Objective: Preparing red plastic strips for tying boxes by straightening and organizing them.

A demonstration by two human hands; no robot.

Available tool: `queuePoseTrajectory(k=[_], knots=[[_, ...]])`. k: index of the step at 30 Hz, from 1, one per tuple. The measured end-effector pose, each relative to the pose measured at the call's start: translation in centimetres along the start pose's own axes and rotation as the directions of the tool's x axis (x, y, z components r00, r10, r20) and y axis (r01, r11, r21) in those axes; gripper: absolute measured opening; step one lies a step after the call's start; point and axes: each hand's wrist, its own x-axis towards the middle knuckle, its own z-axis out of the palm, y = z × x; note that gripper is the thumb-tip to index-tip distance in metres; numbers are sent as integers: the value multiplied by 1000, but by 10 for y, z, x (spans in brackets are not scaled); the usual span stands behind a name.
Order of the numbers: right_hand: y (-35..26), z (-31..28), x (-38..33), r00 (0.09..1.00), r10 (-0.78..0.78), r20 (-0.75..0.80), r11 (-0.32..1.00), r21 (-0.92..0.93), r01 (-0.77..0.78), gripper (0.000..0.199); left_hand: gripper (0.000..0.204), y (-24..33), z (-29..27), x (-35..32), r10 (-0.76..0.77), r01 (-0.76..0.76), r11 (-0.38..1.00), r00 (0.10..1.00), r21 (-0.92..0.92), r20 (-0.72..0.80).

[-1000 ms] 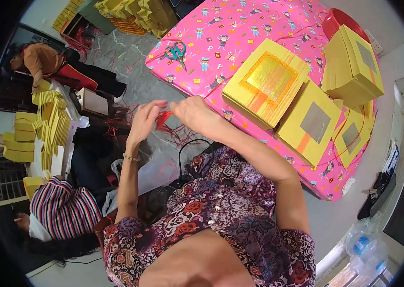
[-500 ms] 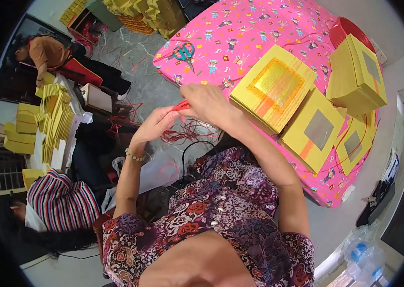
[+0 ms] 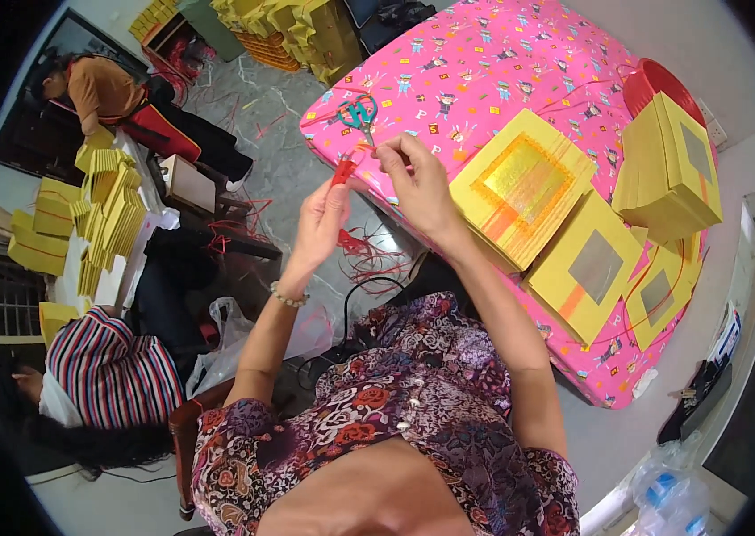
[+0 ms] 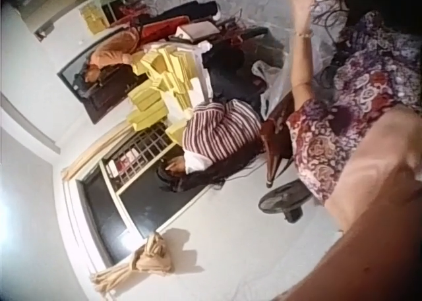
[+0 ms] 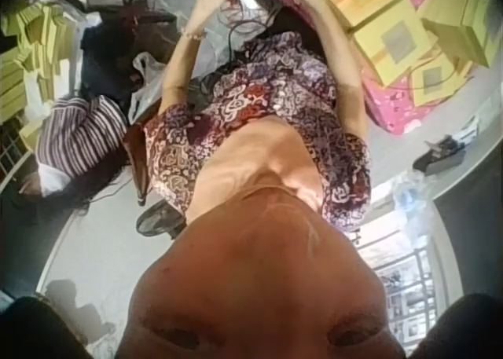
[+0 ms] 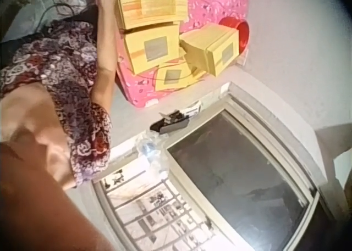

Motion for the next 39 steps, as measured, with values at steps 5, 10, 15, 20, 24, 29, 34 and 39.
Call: queuePoseTrajectory(k=[5, 10, 15, 20, 24, 29, 34, 39], knots=[[-10, 40, -12, 952, 291, -94, 774, 608, -176, 16, 32, -5, 33, 4, 67, -34, 985, 979, 168, -194], [-16, 60, -17, 957, 251, -143, 737, 669, -94, 16, 29, -8, 45, 3, 167, -97, 964, 944, 247, -283], [-2, 67, -20, 986, -67, -154, 937, 330, 116, 26, 24, 10, 25, 10, 217, -208, 976, 875, 69, -433], [-8, 81, -47, 935, -351, 44, 935, -47, 353, 34, 36, 78, -8, 28, -11, -199, 783, 943, -590, -333], [-14, 82, -39, 888, -456, 58, 882, -99, 460, 42, 38, 99, -30, 28, -23, -127, 638, 983, -759, -184], [-29, 73, -27, 839, -530, 124, 783, -308, 540, 34, 36, 128, -46, 18, 99, -213, 599, 976, -772, -192], [-13, 68, -22, 813, -574, 95, 732, -386, 562, 34, 33, 161, -67, 6, 385, -383, 477, 900, -791, -204], [0, 85, -31, 806, -576, 135, 768, -250, 590, 31, 32, 176, -99, -9, 442, -551, 451, 821, -702, -361]])
